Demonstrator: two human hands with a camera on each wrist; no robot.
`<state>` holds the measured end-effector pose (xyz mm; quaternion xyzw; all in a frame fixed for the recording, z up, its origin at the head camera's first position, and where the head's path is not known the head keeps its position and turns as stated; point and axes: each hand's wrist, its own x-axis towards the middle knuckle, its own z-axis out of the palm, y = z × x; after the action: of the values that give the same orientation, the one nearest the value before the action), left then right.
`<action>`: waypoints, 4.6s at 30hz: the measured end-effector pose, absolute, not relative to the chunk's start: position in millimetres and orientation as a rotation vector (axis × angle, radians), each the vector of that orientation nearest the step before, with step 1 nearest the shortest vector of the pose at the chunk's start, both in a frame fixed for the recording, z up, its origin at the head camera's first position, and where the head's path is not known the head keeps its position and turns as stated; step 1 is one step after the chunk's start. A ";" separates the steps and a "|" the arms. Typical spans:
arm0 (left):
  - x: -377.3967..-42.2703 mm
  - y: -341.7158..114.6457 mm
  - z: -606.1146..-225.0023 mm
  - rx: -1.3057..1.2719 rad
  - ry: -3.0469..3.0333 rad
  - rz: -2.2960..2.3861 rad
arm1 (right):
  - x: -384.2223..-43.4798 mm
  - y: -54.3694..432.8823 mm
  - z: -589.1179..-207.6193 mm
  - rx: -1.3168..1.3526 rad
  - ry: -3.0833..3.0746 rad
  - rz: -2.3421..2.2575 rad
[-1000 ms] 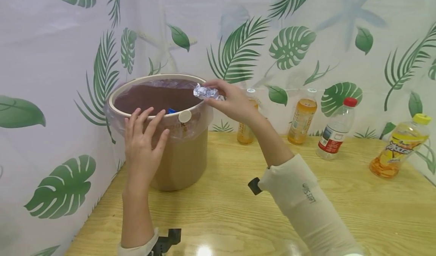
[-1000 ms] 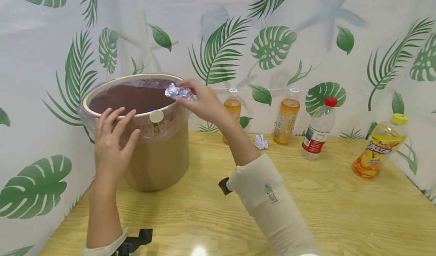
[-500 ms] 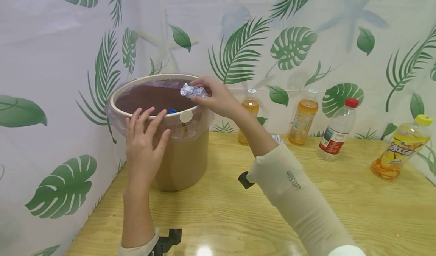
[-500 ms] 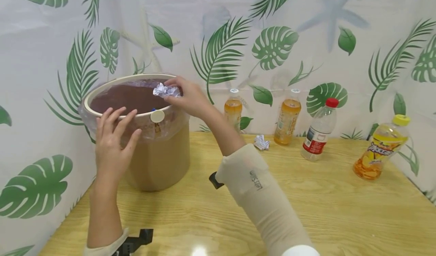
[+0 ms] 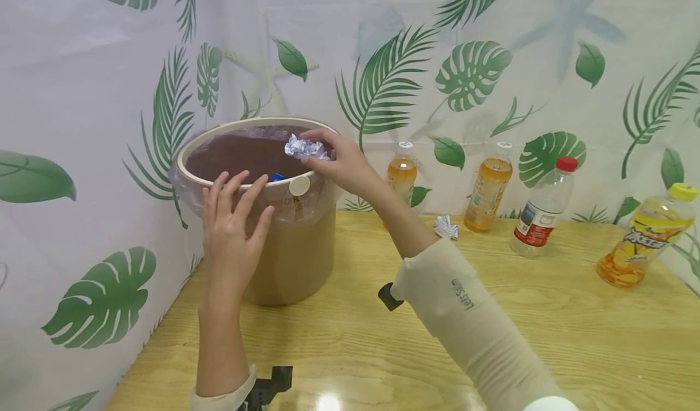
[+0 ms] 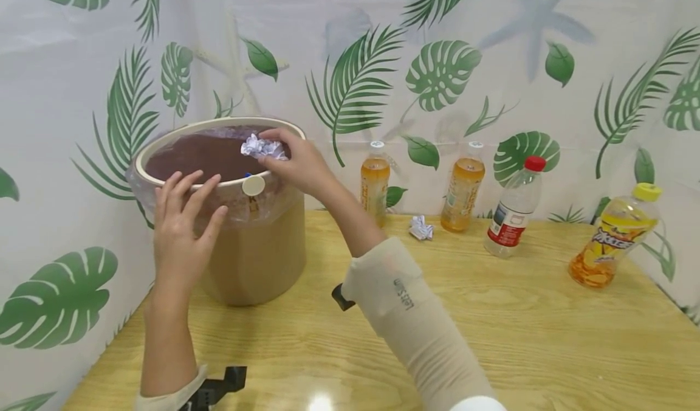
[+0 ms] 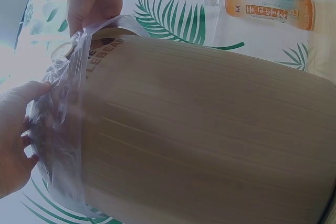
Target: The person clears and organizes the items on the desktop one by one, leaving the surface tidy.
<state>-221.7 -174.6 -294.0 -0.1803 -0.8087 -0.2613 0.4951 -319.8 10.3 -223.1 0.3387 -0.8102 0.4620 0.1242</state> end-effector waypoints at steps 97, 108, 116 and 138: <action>-219.6 -173.8 -293.8 -0.416 -1.964 -0.663 | -362.8 223.7 -360.6 0.327 -2.428 1.349; -220.4 -174.4 -294.1 -0.427 -1.954 -0.667 | -379.6 233.2 -409.3 0.015 -2.519 1.409; -221.3 -174.2 -295.3 -0.421 -1.956 -0.667 | -382.9 242.7 -432.3 -0.136 -2.601 1.453; -221.6 -175.9 -295.0 -0.417 -1.958 -0.665 | -392.5 245.2 -449.1 -0.142 -2.675 1.219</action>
<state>-221.6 -175.9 -295.0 -0.1718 -0.8074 -0.2741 0.4934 -392.5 245.2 -449.1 -0.0481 -0.9044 0.4121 0.0993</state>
